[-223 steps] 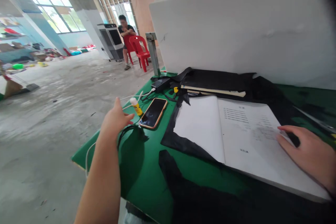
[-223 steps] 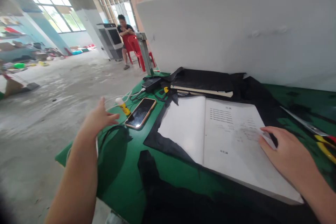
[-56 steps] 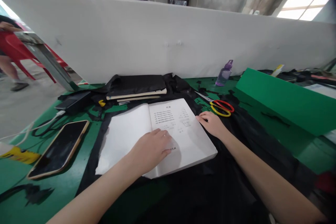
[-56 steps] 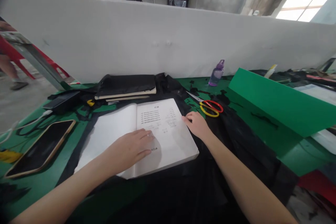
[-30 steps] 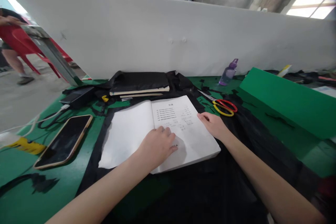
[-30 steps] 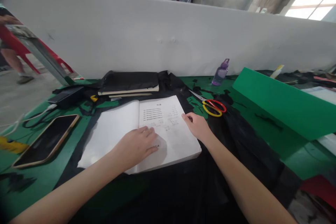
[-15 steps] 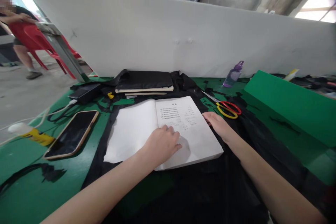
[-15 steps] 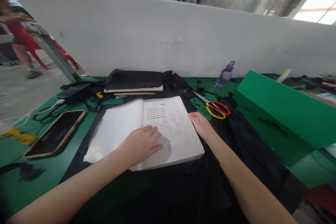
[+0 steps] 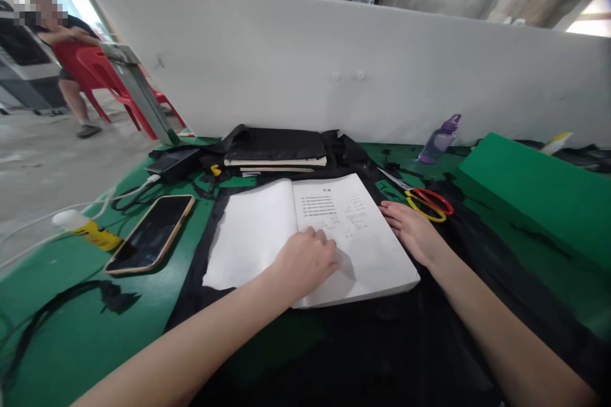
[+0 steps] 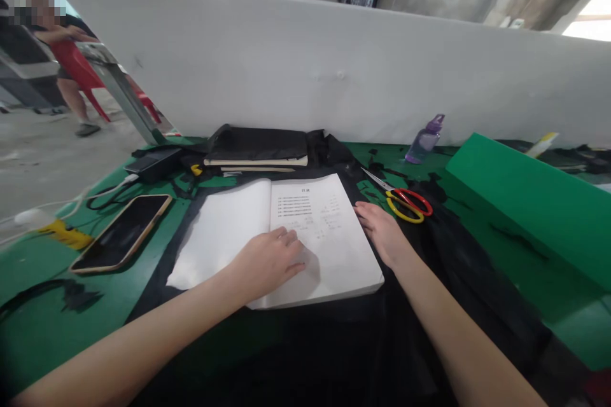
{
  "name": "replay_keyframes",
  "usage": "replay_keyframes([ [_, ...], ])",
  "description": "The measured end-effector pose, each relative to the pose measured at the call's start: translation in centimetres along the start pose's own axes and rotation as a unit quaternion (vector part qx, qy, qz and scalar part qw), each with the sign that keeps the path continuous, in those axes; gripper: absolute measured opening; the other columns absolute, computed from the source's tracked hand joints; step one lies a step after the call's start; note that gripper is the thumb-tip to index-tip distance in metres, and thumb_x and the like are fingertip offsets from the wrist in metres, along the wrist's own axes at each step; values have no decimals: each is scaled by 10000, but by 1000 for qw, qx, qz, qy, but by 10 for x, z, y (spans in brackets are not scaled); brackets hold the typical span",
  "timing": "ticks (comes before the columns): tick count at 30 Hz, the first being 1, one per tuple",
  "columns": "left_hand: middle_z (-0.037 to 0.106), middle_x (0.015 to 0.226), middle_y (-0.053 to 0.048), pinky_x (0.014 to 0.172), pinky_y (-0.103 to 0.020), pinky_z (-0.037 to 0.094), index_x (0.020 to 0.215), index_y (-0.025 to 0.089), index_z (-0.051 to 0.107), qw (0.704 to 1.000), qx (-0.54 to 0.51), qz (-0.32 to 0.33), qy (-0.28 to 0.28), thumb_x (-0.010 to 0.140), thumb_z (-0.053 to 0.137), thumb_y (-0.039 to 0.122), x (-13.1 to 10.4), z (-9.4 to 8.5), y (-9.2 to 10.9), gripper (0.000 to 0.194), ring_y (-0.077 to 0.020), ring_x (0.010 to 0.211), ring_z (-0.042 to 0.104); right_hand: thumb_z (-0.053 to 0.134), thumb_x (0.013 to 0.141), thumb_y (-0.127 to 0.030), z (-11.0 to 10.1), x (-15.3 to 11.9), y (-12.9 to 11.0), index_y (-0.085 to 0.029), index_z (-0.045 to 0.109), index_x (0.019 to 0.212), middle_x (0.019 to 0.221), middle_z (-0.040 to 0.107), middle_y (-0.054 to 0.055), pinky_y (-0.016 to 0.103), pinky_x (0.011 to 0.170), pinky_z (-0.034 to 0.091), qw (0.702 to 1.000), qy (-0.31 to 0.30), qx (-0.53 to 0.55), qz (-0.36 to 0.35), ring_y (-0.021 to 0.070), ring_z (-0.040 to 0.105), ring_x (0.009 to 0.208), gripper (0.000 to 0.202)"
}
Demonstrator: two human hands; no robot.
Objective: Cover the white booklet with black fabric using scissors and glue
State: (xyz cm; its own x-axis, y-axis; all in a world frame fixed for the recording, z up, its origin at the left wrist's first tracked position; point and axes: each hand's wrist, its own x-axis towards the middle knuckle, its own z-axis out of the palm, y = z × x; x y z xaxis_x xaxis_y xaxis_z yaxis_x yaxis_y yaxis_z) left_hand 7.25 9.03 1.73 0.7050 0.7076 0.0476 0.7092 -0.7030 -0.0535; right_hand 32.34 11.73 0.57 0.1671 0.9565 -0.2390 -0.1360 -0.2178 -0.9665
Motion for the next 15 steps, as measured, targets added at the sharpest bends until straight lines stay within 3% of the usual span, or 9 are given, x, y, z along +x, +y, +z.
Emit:
replay_keyframes([
  [8, 661, 919, -125, 691, -325, 476, 973, 129, 654, 1000, -13, -1, -2, 908, 467, 438, 1, -2, -4, 367, -260, 912, 608, 613, 762, -288, 0, -1, -9, -209, 625, 948, 1187, 614, 63, 292, 709, 549, 993, 6, 107, 47, 192, 620, 970, 202],
  [12, 667, 906, -111, 699, -314, 469, 971, 136, 657, 1000, -25, 1, -15, 919, 446, 435, 1, -5, -8, 370, -249, 906, 614, 566, 771, -344, 4, -2, -9, -194, 589, 929, 1059, 657, 82, 329, 661, 553, 988, 47, 103, 103, 217, 650, 879, 219],
  [15, 672, 845, -98, 672, -311, 456, 929, 147, 663, 999, -53, 5, -14, 926, 420, 432, 1, -8, -13, 375, -240, 838, 629, 477, 808, -415, 9, -6, -8, -188, 575, 966, 1011, 676, 113, 412, 739, 549, 991, 15, 94, 94, 273, 649, 948, 293],
])
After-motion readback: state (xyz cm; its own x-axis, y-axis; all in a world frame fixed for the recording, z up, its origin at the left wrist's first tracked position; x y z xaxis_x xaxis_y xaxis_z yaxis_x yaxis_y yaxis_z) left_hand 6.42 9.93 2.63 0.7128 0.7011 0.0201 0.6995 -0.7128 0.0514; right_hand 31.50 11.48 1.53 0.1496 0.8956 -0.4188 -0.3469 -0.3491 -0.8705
